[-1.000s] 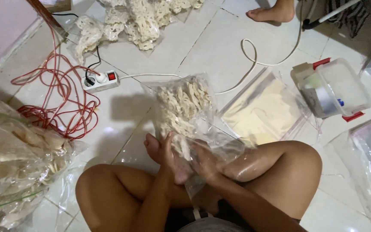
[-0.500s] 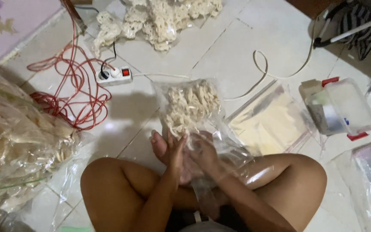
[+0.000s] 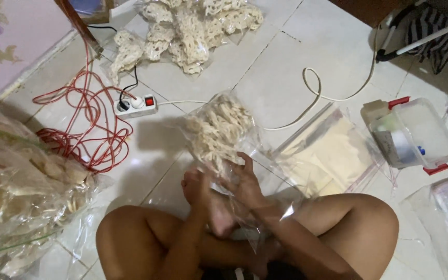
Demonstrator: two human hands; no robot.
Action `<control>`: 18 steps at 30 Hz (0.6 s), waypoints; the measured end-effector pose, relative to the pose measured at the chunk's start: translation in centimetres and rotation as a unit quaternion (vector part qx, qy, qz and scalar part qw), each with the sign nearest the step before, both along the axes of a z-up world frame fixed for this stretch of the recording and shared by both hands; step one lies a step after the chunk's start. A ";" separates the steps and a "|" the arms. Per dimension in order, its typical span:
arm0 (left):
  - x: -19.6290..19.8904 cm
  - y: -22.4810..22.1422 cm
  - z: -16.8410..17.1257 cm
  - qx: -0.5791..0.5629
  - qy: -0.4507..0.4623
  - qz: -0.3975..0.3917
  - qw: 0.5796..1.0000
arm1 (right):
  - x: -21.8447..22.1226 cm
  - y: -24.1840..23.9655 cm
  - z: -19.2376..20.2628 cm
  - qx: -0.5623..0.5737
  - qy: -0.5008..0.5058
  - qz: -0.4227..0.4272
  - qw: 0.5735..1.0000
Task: Manually filling clear plastic bags with white lattice-shaped chips while sitting on the floor.
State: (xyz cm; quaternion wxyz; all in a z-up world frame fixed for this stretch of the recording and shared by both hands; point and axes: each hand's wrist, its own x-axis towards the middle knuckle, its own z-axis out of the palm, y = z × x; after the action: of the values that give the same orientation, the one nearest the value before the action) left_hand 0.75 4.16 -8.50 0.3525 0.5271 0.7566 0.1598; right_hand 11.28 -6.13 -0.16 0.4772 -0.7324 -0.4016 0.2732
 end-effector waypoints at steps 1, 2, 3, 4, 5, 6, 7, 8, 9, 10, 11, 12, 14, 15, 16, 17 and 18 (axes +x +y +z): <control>0.0 1.9 2.3 -0.051 -0.250 0.058 0.965 | 0.4 -0.2 0.7 -0.049 -0.048 0.026 0.997; -0.7 3.5 4.6 -0.097 -0.479 0.116 0.864 | 0.3 -0.6 1.3 -0.100 -0.091 0.054 0.989; -0.6 4.1 3.1 -0.099 -0.476 0.119 0.866 | -0.8 -0.8 4.7 -0.104 -0.087 0.056 0.989; -0.1 5.5 1.8 -0.127 -0.509 0.130 0.841 | -1.5 -0.3 8.1 -0.034 0.234 -0.015 0.971; 0.5 6.9 0.6 -0.155 -0.541 0.140 0.815 | -2.1 0.1 11.7 0.038 0.530 -0.083 0.843; 0.8 6.9 1.6 -0.154 -0.542 0.136 0.815 | -0.9 -0.1 7.3 0.042 0.528 -0.083 0.844; 1.2 6.8 2.6 -0.154 -0.535 0.119 0.822 | 0.4 -0.3 2.9 0.026 0.251 0.022 0.967; 1.2 6.4 3.4 -0.157 -0.524 0.102 0.831 | 1.3 -0.7 -1.6 0.004 -0.049 0.122 0.991; 1.6 6.3 3.2 -0.158 -0.523 0.099 0.832 | 0.7 0.3 1.8 0.005 -0.048 0.118 0.992; 1.6 5.9 3.0 -0.164 -0.493 0.103 0.849 | -0.1 1.1 5.1 -0.053 0.240 0.028 0.969; 1.5 5.5 2.8 -0.169 -0.462 0.106 0.864 | -0.9 2.0 8.5 -0.106 0.505 -0.067 0.854; 1.2 5.3 1.4 -0.170 -0.460 0.107 0.865 | -1.4 2.7 10.0 -0.108 0.506 -0.068 0.853; 0.6 5.1 -1.1 -0.161 -0.333 -0.051 0.928 | -2.3 4.2 13.1 -0.160 0.511 -0.099 0.839; -1.0 5.3 -4.3 -0.161 -0.333 -0.051 0.928 | -2.5 3.7 11.4 -0.159 0.511 -0.098 0.839; -2.4 6.1 -7.3 0.061 -0.291 -0.240 0.924 | -2.6 3.7 9.8 -0.072 0.548 -0.080 0.830; -3.8 6.9 -10.3 0.280 -0.225 -0.406 0.840 | -2.7 3.6 8.1 0.015 0.580 -0.059 0.813; -2.0 6.3 -3.3 0.281 -0.224 -0.410 0.838 | -1.8 3.1 7.6 0.019 0.580 -0.061 0.812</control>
State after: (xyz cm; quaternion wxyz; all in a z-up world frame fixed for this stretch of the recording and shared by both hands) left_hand -1.30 10.46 -11.85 0.3829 0.8150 0.2944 0.3202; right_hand 9.48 -3.00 7.46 0.6511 -0.4515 -0.0104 0.6100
